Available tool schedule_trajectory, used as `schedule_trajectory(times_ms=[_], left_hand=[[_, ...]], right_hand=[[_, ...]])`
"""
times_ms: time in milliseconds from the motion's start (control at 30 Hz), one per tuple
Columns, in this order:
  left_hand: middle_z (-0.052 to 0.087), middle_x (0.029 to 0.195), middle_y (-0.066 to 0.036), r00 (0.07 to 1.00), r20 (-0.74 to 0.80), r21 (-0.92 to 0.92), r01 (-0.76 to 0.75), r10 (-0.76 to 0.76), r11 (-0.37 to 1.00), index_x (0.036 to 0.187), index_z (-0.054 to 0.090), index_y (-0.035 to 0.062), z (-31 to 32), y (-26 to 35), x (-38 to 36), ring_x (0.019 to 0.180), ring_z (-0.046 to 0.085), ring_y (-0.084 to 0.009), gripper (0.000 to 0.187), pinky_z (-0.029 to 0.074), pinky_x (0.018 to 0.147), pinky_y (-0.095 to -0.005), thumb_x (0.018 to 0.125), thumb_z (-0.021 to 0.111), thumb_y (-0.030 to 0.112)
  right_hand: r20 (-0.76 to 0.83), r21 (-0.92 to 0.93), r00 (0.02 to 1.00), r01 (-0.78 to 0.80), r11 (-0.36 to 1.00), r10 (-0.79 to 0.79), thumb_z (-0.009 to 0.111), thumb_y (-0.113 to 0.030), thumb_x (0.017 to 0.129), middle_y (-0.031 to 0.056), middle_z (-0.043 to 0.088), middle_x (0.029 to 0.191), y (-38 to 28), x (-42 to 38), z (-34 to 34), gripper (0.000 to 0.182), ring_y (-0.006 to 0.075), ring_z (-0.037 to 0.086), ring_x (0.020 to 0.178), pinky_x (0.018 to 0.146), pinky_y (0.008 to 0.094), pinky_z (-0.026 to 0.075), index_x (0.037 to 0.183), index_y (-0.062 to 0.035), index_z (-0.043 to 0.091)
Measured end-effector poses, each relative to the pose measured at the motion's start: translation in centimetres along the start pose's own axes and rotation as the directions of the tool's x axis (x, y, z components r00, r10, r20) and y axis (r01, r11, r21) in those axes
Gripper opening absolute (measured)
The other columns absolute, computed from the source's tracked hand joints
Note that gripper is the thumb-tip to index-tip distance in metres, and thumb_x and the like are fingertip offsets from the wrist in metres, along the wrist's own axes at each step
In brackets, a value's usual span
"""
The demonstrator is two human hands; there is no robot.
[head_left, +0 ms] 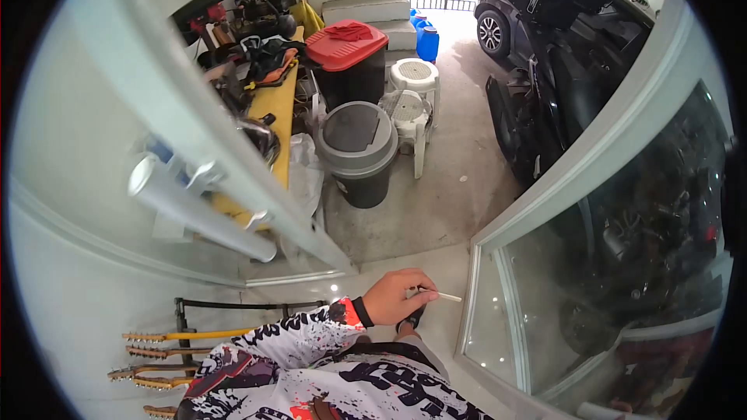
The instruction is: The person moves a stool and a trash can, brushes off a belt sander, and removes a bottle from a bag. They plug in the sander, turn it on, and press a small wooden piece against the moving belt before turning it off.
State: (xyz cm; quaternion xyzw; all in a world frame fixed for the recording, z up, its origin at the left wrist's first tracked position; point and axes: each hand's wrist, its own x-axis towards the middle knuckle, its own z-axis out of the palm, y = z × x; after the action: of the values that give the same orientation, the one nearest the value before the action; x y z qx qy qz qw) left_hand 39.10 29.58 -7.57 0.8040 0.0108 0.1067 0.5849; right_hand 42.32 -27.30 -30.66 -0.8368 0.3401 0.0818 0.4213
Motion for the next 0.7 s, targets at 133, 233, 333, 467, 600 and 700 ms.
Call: schedule_trajectory(times_ms=[133,233,333,467,600,700], left_hand=[[0.067,0.088,-0.009,0.998,0.046,0.009,0.036,-0.036,0.999,0.096,0.069,0.0035,0.7,-3.7,10.0,0.08,0.062,-0.0221,0.016,0.049,0.072,-0.033,0.091,0.07,0.019],[0.067,0.088,-0.01,0.998,0.043,0.098,0.047,-0.051,0.994,0.097,0.069,0.0029,0.5,-6.9,16.8,0.078,0.063,-0.0213,0.017,0.049,0.071,-0.0323,0.092,0.069,0.019],[0.067,0.088,-0.011,0.979,0.022,0.003,0.203,-0.203,0.979,0.098,0.068,0.0022,-0.3,-9.7,22.2,0.075,0.062,-0.02,0.018,0.05,0.069,-0.0313,0.092,0.069,0.019],[0.066,0.087,-0.011,0.994,-0.036,0.021,0.101,-0.1,0.995,0.099,0.068,0.0011,-4.6,-14.2,27.7,0.072,0.062,-0.0174,0.019,0.05,0.067,-0.0307,0.091,0.069,0.018],[0.064,0.081,-0.008,0.959,-0.156,0.006,0.242,-0.238,0.97,0.098,0.068,0.0006,-9.9,-20.3,31.6,0.068,0.06,-0.0145,0.02,0.049,0.064,-0.0299,0.091,0.07,0.019],[0.063,0.075,-0.006,0.94,-0.166,-0.025,0.297,-0.297,0.955,0.097,0.068,0.0015,-15.2,-23.2,34.2,0.064,0.058,-0.0126,0.02,0.048,0.062,-0.0297,0.091,0.07,0.02]], right_hand=[[0.238,-0.055,0.971,0.021,0.998,-0.008,0.061,-0.017,0.093,0.0158,0.063,0.116,-2.1,4.9,11.4,0.039,0.0224,0.061,0.103,0.089,0.0365,0.05,0.127,0.0021,0.054],[0.327,-0.062,0.943,0.078,0.995,-0.053,0.061,-0.017,0.094,0.0157,0.063,0.115,-7.5,8.7,15.6,0.039,0.0223,0.061,0.103,0.089,0.0362,0.05,0.127,0.002,0.053],[0.384,-0.045,0.918,0.129,0.991,-0.102,0.06,-0.017,0.094,0.0156,0.063,0.115,-14.1,11.9,19.2,0.039,0.0221,0.061,0.102,0.089,0.036,0.051,0.127,0.002,0.053],[0.424,-0.038,0.897,0.154,0.987,-0.123,0.06,-0.018,0.094,0.0155,0.064,0.114,-22.2,15.7,25.1,0.039,0.0219,0.061,0.102,0.088,0.0358,0.051,0.128,0.0019,0.053],[0.441,-0.061,0.891,0.144,0.988,-0.103,0.06,-0.018,0.095,0.0154,0.064,0.113,-26.6,18.3,32.0,0.039,0.0217,0.061,0.102,0.088,0.0355,0.051,0.128,0.0019,0.053],[0.445,-0.084,0.891,0.138,0.987,-0.087,0.059,-0.018,0.095,0.0154,0.064,0.113,-27.1,20.0,36.4,0.039,0.0216,0.061,0.101,0.087,0.0353,0.051,0.128,0.0018,0.053]])
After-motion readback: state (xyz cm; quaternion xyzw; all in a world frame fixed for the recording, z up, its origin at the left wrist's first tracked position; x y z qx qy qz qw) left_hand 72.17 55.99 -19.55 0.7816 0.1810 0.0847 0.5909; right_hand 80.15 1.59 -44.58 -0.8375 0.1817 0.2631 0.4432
